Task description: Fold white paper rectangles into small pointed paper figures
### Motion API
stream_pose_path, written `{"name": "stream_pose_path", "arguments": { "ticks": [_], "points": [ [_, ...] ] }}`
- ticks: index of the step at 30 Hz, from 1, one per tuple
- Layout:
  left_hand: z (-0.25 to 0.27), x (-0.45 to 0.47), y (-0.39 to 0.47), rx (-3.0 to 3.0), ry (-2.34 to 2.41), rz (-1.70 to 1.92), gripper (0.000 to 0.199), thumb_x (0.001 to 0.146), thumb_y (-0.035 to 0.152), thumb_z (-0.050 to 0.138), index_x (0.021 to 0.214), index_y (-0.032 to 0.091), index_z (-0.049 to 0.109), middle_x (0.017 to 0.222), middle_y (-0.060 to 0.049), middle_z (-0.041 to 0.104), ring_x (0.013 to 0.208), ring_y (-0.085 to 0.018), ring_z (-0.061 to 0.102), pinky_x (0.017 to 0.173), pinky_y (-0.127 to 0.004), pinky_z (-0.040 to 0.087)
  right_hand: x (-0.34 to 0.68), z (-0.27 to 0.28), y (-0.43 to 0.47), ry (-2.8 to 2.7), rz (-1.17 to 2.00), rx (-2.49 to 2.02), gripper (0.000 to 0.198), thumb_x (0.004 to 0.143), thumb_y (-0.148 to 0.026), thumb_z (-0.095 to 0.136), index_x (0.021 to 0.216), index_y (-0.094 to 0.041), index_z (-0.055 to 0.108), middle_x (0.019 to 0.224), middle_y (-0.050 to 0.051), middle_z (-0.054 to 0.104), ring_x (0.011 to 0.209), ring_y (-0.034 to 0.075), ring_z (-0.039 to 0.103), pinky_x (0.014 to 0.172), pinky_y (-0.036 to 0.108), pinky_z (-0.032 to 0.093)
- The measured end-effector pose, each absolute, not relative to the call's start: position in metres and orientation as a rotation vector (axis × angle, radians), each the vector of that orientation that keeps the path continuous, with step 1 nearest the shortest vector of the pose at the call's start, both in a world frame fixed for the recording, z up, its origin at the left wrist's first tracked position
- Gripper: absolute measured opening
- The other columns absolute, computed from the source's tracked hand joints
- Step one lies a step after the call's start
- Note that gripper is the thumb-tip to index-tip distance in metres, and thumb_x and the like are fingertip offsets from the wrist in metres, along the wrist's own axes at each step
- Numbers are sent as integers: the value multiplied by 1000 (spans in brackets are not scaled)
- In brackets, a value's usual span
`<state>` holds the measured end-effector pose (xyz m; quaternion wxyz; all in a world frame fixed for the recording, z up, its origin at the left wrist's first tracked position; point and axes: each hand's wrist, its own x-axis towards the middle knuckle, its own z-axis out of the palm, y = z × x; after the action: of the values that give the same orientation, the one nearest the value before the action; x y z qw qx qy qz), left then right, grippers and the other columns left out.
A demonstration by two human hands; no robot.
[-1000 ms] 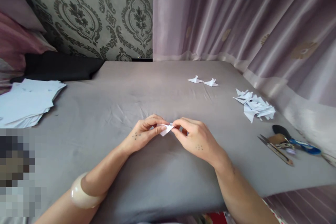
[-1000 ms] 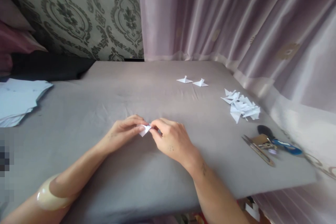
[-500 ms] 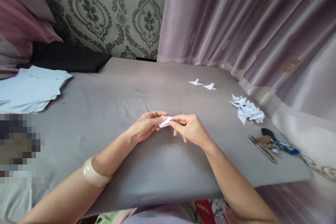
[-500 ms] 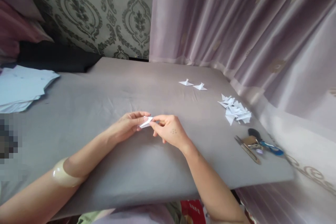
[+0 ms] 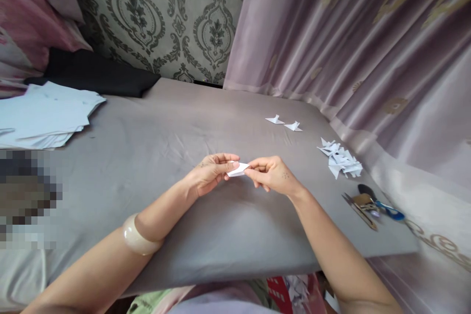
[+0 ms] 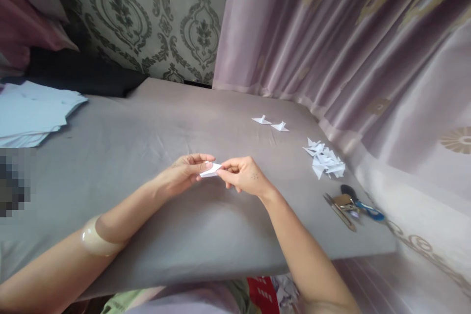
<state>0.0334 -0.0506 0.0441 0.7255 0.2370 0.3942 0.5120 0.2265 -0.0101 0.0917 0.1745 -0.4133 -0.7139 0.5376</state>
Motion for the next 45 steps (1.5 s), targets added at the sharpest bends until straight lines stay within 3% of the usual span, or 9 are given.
{"name": "stream_pose_path", "arguments": {
  "ticks": [5,8,12,17,26,31,35,39,45],
  "points": [
    [49,32,-51,507,867,1287,24,71,17,79,92,15,69,82,-1,66,62,-7,58,51,-16,47,219,98,-18,-1707,1380,-1161,25,79,-40,64,90,-18,63,68,-2,62,39,5,44,40,21,33],
    [49,33,-52,580,817,1325,28,74,22,78,99,20,68,94,-1,66,77,-10,62,67,-21,54,208,98,-30,-1721,1165,-1192,18,77,-35,65,82,-18,65,68,-2,59,46,7,45,44,21,36],
    [47,37,-56,738,730,1351,20,78,26,74,96,20,67,100,-2,67,90,-14,62,85,-30,50,195,96,-39,-1718,1013,-1213,17,78,-34,62,84,-18,67,67,-1,60,48,8,45,46,21,36],
    [49,39,-58,819,727,1375,15,79,26,74,86,19,64,86,1,67,84,-12,62,86,-30,46,195,98,-38,-1700,992,-1225,19,79,-35,61,86,-19,67,67,-1,60,48,8,45,47,22,37],
    [54,38,-59,947,815,1361,14,77,26,75,83,18,65,87,-2,68,90,-16,61,91,-34,44,203,99,-33,-1714,1118,-1140,19,79,-34,62,92,-22,69,71,-2,59,50,8,45,47,21,38],
    [53,35,-57,1002,894,1354,12,78,27,74,83,19,67,88,-2,67,89,-16,60,88,-30,44,204,102,-28,-1841,1083,-1065,15,81,-33,61,83,-21,69,74,-1,59,51,8,44,50,22,38],
    [54,30,-57,1094,966,1320,14,80,29,71,91,20,69,98,-3,66,96,-18,59,90,-30,44,204,99,-26,-1925,925,-1025,13,83,-27,58,77,-20,66,71,-1,58,55,9,46,53,22,39],
    [60,30,-60,1249,1122,1410,25,84,34,65,106,22,67,118,-8,57,116,-23,52,101,-36,40,204,89,-25,-1971,695,-1034,13,86,-23,55,78,-20,65,71,-1,56,56,8,46,56,22,39],
    [64,40,-65,1643,1425,1351,17,80,32,70,95,24,69,123,-9,50,123,-27,46,108,-44,33,208,78,-30,-2118,475,-1088,17,89,-21,50,83,-20,66,74,1,58,54,8,47,55,22,39]
  ]
}}
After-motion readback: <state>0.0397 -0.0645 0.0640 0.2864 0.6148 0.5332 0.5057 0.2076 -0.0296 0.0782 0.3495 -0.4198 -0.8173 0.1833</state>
